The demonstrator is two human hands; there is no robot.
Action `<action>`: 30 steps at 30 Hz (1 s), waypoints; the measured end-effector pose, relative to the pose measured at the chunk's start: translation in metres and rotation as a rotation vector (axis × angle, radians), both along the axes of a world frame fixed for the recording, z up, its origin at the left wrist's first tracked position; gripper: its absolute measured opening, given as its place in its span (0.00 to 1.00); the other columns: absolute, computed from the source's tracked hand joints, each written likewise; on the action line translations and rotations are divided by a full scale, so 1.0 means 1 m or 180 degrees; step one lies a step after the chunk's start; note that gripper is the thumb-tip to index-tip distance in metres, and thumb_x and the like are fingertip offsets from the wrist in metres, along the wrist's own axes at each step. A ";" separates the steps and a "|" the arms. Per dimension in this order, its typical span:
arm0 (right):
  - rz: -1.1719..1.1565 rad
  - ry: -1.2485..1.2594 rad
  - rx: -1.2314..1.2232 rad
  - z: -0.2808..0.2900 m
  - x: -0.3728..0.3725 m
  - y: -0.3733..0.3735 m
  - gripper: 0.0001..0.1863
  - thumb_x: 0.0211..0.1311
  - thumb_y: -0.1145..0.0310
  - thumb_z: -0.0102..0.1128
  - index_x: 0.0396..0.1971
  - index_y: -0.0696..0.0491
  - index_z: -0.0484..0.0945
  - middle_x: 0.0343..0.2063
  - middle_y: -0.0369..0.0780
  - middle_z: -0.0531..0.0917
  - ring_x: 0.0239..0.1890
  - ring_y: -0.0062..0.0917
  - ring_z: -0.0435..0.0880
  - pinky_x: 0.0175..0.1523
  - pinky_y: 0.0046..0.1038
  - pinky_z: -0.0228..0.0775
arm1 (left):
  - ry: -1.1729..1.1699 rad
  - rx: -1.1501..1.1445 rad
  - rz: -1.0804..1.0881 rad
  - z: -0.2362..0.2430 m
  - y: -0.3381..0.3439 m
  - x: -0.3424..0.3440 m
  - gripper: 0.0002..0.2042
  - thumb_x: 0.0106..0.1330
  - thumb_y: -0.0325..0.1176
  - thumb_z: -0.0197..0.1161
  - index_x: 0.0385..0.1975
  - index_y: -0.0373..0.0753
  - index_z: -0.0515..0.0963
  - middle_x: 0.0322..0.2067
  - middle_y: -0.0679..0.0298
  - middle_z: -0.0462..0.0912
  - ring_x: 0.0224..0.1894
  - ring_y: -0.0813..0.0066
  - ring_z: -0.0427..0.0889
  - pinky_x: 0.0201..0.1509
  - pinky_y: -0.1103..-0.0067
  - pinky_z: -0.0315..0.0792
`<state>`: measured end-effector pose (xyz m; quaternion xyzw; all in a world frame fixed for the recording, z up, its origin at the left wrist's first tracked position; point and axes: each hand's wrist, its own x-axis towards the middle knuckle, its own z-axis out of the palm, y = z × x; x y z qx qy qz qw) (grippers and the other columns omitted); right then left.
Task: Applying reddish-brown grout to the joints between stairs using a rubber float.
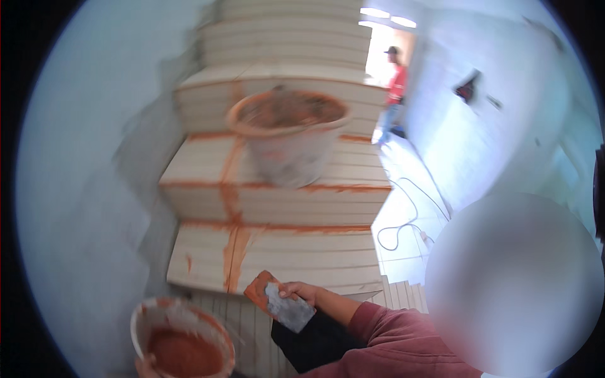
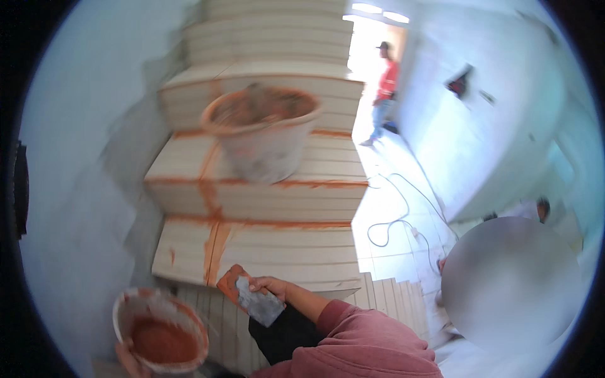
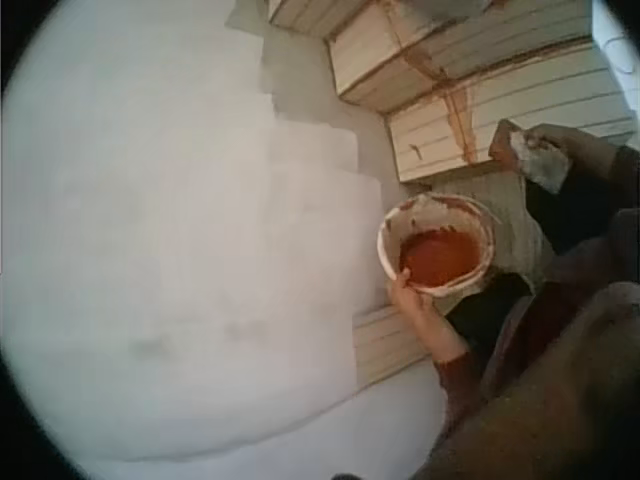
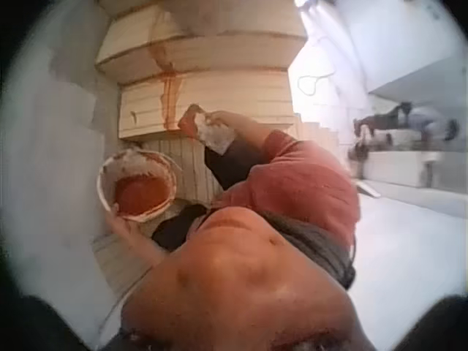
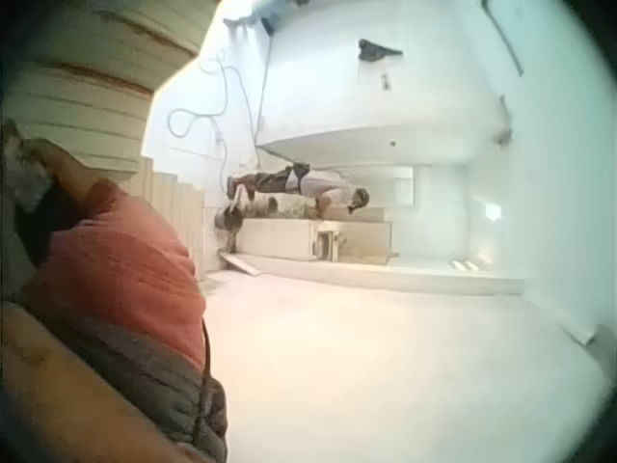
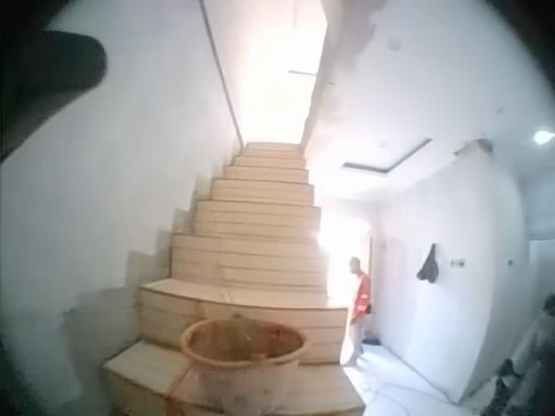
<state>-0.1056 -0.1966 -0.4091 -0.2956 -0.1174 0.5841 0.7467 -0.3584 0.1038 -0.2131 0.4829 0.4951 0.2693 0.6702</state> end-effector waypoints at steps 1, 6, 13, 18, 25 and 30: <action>-0.0252 0.0252 -0.0011 0.009 0.002 -0.017 0.25 0.49 0.64 0.59 0.48 0.56 0.69 0.40 0.44 0.79 0.42 0.34 0.79 0.50 0.36 0.70 | 0.0016 0.0033 -0.0154 -0.007 0.006 0.001 0.17 0.59 0.21 0.46 0.47 0.19 0.63 0.48 0.42 0.69 0.49 0.51 0.72 0.54 0.61 0.67; -0.1174 0.0505 0.0263 0.019 0.016 -0.096 0.23 0.52 0.62 0.56 0.47 0.57 0.69 0.40 0.45 0.78 0.41 0.36 0.80 0.50 0.37 0.70 | -0.0135 0.0491 -0.0749 0.016 0.031 0.069 0.18 0.58 0.23 0.46 0.47 0.21 0.63 0.48 0.44 0.69 0.50 0.51 0.71 0.55 0.61 0.65; -0.2263 0.0640 0.0639 -0.052 0.011 -0.147 0.22 0.53 0.63 0.54 0.47 0.58 0.69 0.41 0.47 0.78 0.44 0.38 0.78 0.54 0.38 0.68 | -0.0336 0.1060 -0.1112 0.071 0.037 0.128 0.18 0.58 0.24 0.46 0.48 0.22 0.63 0.48 0.44 0.70 0.50 0.52 0.71 0.55 0.61 0.65; -0.2434 0.0736 0.0728 -0.072 0.005 -0.159 0.22 0.53 0.63 0.54 0.47 0.58 0.69 0.41 0.47 0.78 0.44 0.38 0.78 0.53 0.38 0.68 | -0.0418 0.1284 -0.1298 0.095 0.026 0.156 0.18 0.59 0.26 0.46 0.48 0.22 0.64 0.48 0.45 0.70 0.50 0.52 0.71 0.55 0.62 0.66; -0.3346 -0.0888 0.2381 0.106 0.045 -0.187 0.26 0.50 0.64 0.59 0.50 0.55 0.66 0.39 0.45 0.77 0.41 0.37 0.79 0.47 0.36 0.73 | -0.0665 0.1565 -0.1707 0.132 -0.013 0.215 0.19 0.59 0.27 0.46 0.49 0.23 0.64 0.49 0.45 0.70 0.50 0.53 0.71 0.55 0.62 0.66; -0.2711 -0.1148 0.2937 0.219 0.064 -0.216 0.26 0.49 0.63 0.60 0.49 0.55 0.66 0.41 0.46 0.77 0.42 0.36 0.79 0.47 0.37 0.74 | -0.0737 0.1627 -0.1831 0.136 -0.020 0.223 0.19 0.60 0.28 0.46 0.49 0.24 0.64 0.49 0.46 0.70 0.50 0.54 0.71 0.55 0.63 0.66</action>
